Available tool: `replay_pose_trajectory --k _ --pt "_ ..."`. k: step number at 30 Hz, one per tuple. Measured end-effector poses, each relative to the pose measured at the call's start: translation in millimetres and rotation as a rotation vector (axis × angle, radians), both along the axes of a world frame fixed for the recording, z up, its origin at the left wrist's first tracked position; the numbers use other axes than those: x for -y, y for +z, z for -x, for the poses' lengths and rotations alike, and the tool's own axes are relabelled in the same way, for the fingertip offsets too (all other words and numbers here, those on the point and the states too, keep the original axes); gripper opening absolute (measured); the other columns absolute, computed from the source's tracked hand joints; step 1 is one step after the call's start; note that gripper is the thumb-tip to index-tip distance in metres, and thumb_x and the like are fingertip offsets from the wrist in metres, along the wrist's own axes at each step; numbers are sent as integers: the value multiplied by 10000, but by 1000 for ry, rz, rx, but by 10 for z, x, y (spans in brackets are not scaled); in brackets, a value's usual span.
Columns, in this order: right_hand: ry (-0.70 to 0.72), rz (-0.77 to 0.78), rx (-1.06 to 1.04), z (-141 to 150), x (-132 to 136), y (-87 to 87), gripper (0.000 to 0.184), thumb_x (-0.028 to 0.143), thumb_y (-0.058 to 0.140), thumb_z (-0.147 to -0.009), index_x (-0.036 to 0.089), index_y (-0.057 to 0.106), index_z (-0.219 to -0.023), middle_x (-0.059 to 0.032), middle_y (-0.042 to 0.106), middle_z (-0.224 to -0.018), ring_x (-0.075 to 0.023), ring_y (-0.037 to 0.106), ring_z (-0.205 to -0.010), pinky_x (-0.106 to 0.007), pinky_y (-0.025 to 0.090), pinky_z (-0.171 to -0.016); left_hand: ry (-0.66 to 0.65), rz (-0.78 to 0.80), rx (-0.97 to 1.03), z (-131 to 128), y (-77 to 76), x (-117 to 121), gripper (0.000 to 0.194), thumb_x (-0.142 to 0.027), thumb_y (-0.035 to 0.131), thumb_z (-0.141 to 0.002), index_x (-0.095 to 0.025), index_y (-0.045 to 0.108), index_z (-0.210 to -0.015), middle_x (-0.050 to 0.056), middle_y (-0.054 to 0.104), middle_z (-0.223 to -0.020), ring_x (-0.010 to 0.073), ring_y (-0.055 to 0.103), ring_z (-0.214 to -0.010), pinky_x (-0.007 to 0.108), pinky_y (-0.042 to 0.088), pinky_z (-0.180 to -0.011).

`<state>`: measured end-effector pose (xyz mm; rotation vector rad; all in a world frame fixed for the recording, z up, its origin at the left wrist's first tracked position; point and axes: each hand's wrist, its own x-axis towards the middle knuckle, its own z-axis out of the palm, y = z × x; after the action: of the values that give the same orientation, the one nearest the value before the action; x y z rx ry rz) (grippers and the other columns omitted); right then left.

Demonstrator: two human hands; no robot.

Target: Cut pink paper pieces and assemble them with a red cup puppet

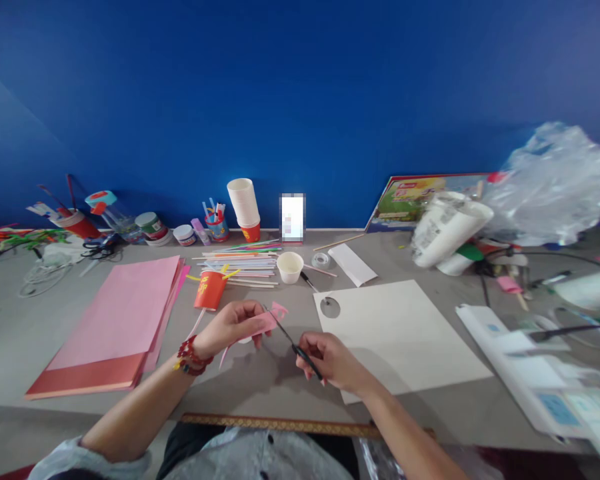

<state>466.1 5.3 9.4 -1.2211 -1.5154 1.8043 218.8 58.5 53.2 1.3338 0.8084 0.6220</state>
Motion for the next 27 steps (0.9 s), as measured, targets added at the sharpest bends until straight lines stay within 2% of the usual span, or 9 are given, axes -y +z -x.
replay_pose_trajectory --k 6,12,14,18,19,21,23,24,27 --pt "-11 -6 14 -47 21 -44 333 483 657 -779 178 530 -743 26 553 -573 -73 470 -475 -138 325 -358 -17 -61 -115 155 44 -116 307 -443 689 -802 -152 604 -756 -1 607 -626 97 564 -482 186 385 -459" --pt "-8 -18 51 -57 34 -46 305 448 650 -781 176 531 -711 29 550 -559 -68 453 -459 -135 323 -343 -98 -212 -279 139 207 -312 220 -392 683 -799 -179 659 -754 -4 623 -628 118 562 -501 206 412 -464" --pt "-29 -12 40 -53 37 -53 357 500 674 -756 182 519 -709 28 549 -556 -70 456 -454 -140 315 -339 12 -381 -295 80 249 -327 164 -354 683 -801 -194 682 -761 17 663 -692 156 612 -603 237 472 -551" --pt "-109 20 -33 -36 54 -83 506 653 694 -694 193 486 -729 42 542 -534 -50 390 -401 -149 287 -335 477 -810 -171 -19 200 -124 85 -250 673 -811 -220 707 -883 94 696 -1013 253 617 -994 370 470 -915" --pt "-128 20 -44 -30 63 -89 533 680 691 -684 193 482 -731 42 545 -532 -45 376 -391 -152 285 -335 537 -854 -129 -35 156 -31 74 -238 660 -822 -218 704 -878 99 694 -961 253 616 -969 377 469 -910" --pt "-157 8 -48 -12 85 -91 560 712 678 -681 191 479 -733 38 550 -530 -42 364 -379 -160 285 -333 434 -826 -105 -72 47 161 88 -247 622 -857 -209 695 -826 85 676 -806 219 619 -811 334 491 -795" --pt "-176 -2 -44 16 113 -85 564 720 667 -690 190 480 -736 38 548 -530 -45 370 -377 -165 293 -336 207 -621 -156 -129 -63 308 178 -309 579 -898 -190 694 -831 77 667 -767 180 609 -698 286 486 -676" --pt "-183 -9 -47 35 128 -80 562 718 668 -691 190 481 -740 39 547 -534 -46 376 -380 -166 301 -341 160 -485 -144 -166 -108 350 222 -359 562 -910 -179 689 -880 65 664 -757 152 591 -617 258 469 -593" --pt "-186 -25 -79 98 176 -74 552 701 683 -691 191 475 -738 41 546 -555 -50 402 -403 -164 321 -360 245 -211 32 -279 -179 360 345 -462 513 -929 -146 650 -961 40 646 -710 121 568 -541 224 442 -508"
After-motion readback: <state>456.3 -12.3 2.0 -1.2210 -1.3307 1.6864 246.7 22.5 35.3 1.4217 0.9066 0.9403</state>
